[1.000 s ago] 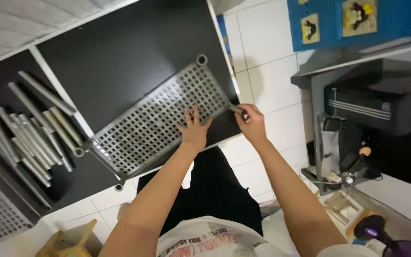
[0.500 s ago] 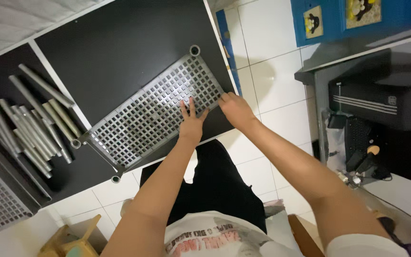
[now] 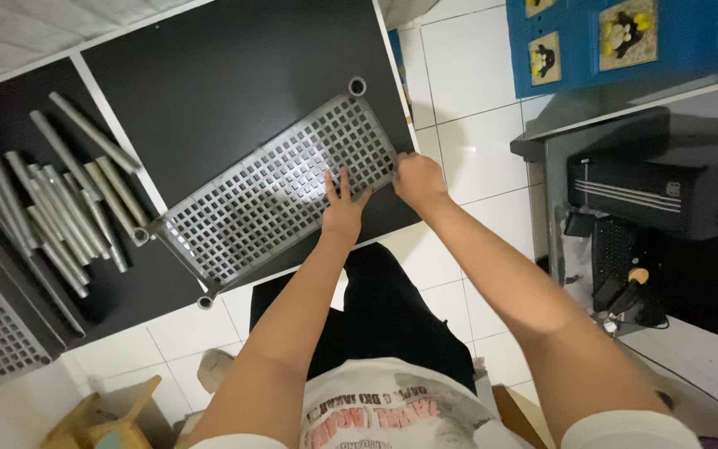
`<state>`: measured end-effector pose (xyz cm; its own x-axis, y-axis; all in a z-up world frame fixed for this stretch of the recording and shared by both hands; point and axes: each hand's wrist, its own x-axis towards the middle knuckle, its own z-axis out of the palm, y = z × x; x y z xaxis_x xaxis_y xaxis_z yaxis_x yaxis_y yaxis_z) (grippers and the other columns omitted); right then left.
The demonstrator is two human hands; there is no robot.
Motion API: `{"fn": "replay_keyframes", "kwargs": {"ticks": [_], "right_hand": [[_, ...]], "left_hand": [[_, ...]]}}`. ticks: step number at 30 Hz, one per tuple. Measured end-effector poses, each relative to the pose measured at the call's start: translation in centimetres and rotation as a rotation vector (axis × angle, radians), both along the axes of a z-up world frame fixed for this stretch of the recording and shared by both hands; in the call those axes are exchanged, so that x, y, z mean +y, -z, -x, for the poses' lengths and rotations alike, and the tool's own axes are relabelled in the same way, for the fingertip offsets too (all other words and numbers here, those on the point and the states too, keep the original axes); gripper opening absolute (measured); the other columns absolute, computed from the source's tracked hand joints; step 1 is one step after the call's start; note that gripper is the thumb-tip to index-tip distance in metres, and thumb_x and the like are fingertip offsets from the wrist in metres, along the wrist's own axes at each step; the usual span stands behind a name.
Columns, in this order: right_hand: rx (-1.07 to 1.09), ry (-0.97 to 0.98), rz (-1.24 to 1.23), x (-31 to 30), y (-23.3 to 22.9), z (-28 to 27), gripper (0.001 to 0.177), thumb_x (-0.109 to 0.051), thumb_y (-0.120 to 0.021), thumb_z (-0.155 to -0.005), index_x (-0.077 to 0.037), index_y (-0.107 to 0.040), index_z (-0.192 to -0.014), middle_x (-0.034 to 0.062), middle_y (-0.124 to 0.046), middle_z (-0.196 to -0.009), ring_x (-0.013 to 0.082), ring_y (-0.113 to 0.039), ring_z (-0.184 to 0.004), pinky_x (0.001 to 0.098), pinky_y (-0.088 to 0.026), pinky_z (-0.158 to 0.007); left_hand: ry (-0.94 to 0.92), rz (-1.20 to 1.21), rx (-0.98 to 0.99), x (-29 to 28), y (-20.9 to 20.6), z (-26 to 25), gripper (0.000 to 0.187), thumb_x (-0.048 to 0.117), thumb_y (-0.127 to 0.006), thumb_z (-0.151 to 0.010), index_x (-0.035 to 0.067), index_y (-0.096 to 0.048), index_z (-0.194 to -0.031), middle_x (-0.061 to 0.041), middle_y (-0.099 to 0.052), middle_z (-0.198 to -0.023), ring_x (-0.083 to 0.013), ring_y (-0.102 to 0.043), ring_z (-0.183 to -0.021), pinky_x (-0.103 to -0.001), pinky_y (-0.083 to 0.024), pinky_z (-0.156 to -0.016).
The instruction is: The person assembles a metal shelving unit by inserting cylindrical connectors into perforated metal panels and joining them into a frame. They repeatedly pick up panels and connectors, align holes, and press parts together on a black tabletop.
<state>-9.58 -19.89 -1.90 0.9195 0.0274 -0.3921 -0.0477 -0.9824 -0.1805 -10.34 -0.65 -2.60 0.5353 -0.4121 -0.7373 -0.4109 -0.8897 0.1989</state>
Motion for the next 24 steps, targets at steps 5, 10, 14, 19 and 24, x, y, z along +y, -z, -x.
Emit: {"fn": "replay_keyframes", "kwargs": {"ticks": [5, 10, 14, 19, 24], "right_hand": [[-0.103, -0.470, 0.239, -0.4, 0.5, 0.2, 0.017, -0.013, -0.065, -0.083, -0.008, -0.070, -0.099, 0.0100, -0.073, -0.091, 0.0268, -0.073, -0.087, 0.0391, -0.058, -0.075], [0.137, -0.377, 0.197, -0.1, 1.0, 0.0, 0.018, -0.012, -0.065, -0.085, -0.004, -0.070, -0.100, 0.0154, -0.074, -0.094, 0.0301, -0.074, -0.089, 0.0388, -0.059, -0.076], [0.127, 0.108, 0.048, 0.7, 0.3, -0.4, 0.019, -0.017, -0.064, -0.089, -0.001, -0.070, -0.099, 0.0238, -0.074, -0.088, 0.0396, -0.074, -0.084, 0.0457, -0.059, -0.077], [0.179, 0.224, 0.053, 1.3, -0.5, -0.8, 0.021, -0.021, -0.063, -0.094, -0.002, -0.071, -0.098, 0.0219, -0.074, -0.094, 0.0390, -0.074, -0.090, 0.0449, -0.057, -0.081], [0.048, -0.473, 0.296, 0.2, -0.7, -1.0, 0.019, -0.013, -0.066, -0.083, -0.009, -0.070, -0.100, 0.0093, -0.073, -0.099, 0.0259, -0.070, -0.096, 0.0393, -0.055, -0.079]], "left_hand": [[-0.013, 0.039, -0.055, 0.1, 1.3, 0.9, 0.084, -0.001, -0.057, -0.091, 0.043, -0.031, -0.158, -0.022, 0.010, -0.169, -0.0636, 0.009, -0.146, -0.044, -0.056, -0.096], [-0.031, 0.021, -0.055, 0.4, 1.1, 1.4, 0.090, -0.003, -0.058, -0.090, 0.044, -0.027, -0.160, -0.022, 0.011, -0.169, -0.0606, 0.007, -0.149, -0.041, -0.059, -0.092], [-0.024, -0.011, -0.001, -0.1, 0.4, 0.8, 0.092, -0.007, -0.056, -0.093, 0.043, -0.024, -0.162, -0.021, 0.012, -0.171, -0.0605, 0.007, -0.150, -0.040, -0.062, -0.087], [-0.033, -0.013, 0.017, 0.0, 0.2, 0.6, 0.090, -0.003, -0.057, -0.092, 0.045, -0.024, -0.161, -0.020, 0.012, -0.169, -0.0594, 0.008, -0.150, -0.042, -0.060, -0.090], [-0.054, 0.011, 0.010, -0.1, -0.4, 0.4, 0.092, -0.006, -0.056, -0.091, 0.044, -0.024, -0.161, -0.019, 0.011, -0.171, -0.0588, 0.008, -0.150, -0.039, -0.062, -0.085]]}}
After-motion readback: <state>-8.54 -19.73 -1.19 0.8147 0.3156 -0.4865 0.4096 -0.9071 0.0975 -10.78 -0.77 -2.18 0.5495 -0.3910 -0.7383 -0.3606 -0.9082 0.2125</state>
